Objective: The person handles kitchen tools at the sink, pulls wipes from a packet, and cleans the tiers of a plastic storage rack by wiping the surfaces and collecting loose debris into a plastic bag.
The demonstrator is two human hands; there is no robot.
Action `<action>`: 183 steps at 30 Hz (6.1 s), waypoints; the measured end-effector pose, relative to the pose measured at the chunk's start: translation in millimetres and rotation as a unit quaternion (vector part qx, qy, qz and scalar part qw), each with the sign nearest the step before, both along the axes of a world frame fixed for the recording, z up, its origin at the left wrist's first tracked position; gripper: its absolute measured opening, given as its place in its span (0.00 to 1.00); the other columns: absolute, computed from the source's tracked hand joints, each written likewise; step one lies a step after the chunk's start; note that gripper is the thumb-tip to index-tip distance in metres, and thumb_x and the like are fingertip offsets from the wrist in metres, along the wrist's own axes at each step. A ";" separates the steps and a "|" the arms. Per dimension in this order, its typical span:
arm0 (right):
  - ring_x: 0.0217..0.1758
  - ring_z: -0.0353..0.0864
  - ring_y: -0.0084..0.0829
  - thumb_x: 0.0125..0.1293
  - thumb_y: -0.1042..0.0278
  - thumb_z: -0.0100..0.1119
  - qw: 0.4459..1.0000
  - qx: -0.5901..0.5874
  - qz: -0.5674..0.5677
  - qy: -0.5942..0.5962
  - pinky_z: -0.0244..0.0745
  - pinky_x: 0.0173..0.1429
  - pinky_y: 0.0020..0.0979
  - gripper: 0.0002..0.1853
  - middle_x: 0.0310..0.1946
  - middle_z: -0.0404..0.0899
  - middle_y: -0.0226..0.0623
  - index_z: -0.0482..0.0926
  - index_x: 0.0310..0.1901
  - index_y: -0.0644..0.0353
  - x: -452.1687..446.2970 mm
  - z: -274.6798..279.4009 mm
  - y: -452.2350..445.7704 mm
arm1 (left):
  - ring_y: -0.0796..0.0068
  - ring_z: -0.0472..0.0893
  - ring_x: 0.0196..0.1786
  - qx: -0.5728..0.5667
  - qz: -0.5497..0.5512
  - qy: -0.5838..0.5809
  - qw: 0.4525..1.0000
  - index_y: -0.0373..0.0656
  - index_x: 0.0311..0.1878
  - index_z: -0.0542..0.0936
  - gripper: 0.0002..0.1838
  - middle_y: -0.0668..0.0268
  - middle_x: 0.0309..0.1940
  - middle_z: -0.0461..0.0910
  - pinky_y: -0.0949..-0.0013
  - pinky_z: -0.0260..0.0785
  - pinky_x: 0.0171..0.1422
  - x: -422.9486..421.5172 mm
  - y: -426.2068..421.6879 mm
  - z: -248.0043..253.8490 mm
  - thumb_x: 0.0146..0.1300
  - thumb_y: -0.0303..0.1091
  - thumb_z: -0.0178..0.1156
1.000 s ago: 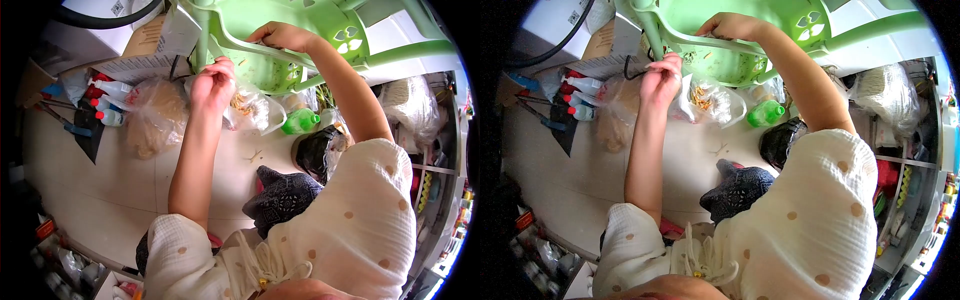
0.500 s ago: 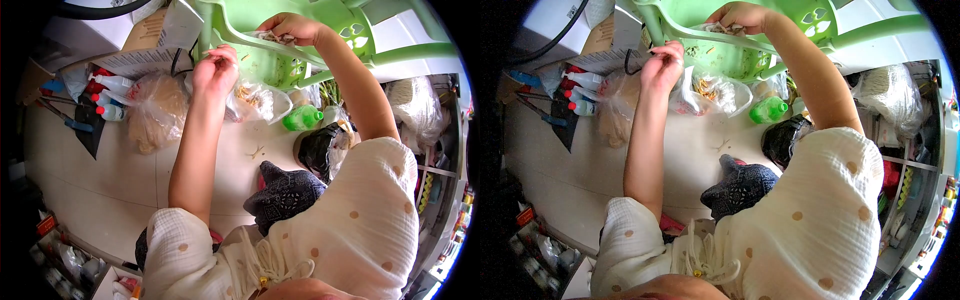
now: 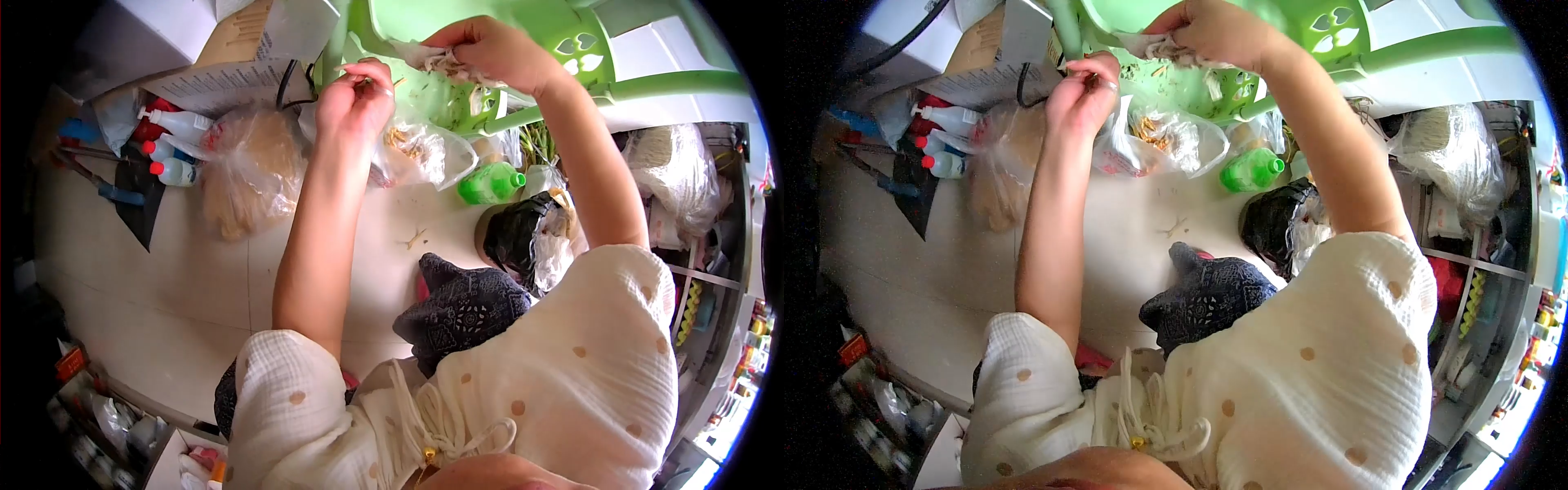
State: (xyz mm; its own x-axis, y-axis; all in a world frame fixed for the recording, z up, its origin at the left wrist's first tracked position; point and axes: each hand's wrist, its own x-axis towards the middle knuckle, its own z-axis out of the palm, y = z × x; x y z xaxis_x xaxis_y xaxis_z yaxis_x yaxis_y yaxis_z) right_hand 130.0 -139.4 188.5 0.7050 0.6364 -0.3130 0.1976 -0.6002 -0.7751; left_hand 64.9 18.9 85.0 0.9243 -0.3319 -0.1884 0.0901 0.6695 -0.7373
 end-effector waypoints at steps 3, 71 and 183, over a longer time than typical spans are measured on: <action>0.34 0.76 0.26 0.51 0.81 0.45 0.991 0.004 0.019 -0.132 0.71 0.37 0.25 0.16 0.36 0.77 0.36 0.77 0.41 0.63 -13.6 -19.1 0.4 | 0.76 0.67 0.19 -0.003 -0.014 -0.004 1.000 0.36 0.21 0.63 0.07 0.65 0.15 0.63 0.77 0.72 0.22 -2.9 2.6 -4.3 0.52 0.17 0.40; 0.39 0.75 0.32 0.49 0.81 0.50 0.821 0.001 0.164 -0.546 0.72 0.42 0.27 0.13 0.42 0.74 0.34 0.76 0.38 0.59 -19.4 -45.0 11.3 | 0.78 0.68 0.20 0.019 -0.017 -0.073 0.997 0.32 0.29 0.64 0.02 0.65 0.20 0.64 0.79 0.70 0.25 -32.1 25.9 -16.7 0.53 0.18 0.41; 0.57 0.64 0.40 0.52 0.63 0.49 0.879 -0.185 -0.225 -0.376 0.59 0.59 0.34 0.22 0.53 0.67 0.38 0.71 0.51 0.52 139.1 -379.1 -40.3 | 0.85 0.58 0.25 0.341 0.049 -0.133 0.929 0.34 0.62 0.51 0.23 0.67 0.32 0.61 0.86 0.62 0.21 -138.2 94.5 -96.4 0.63 0.24 0.33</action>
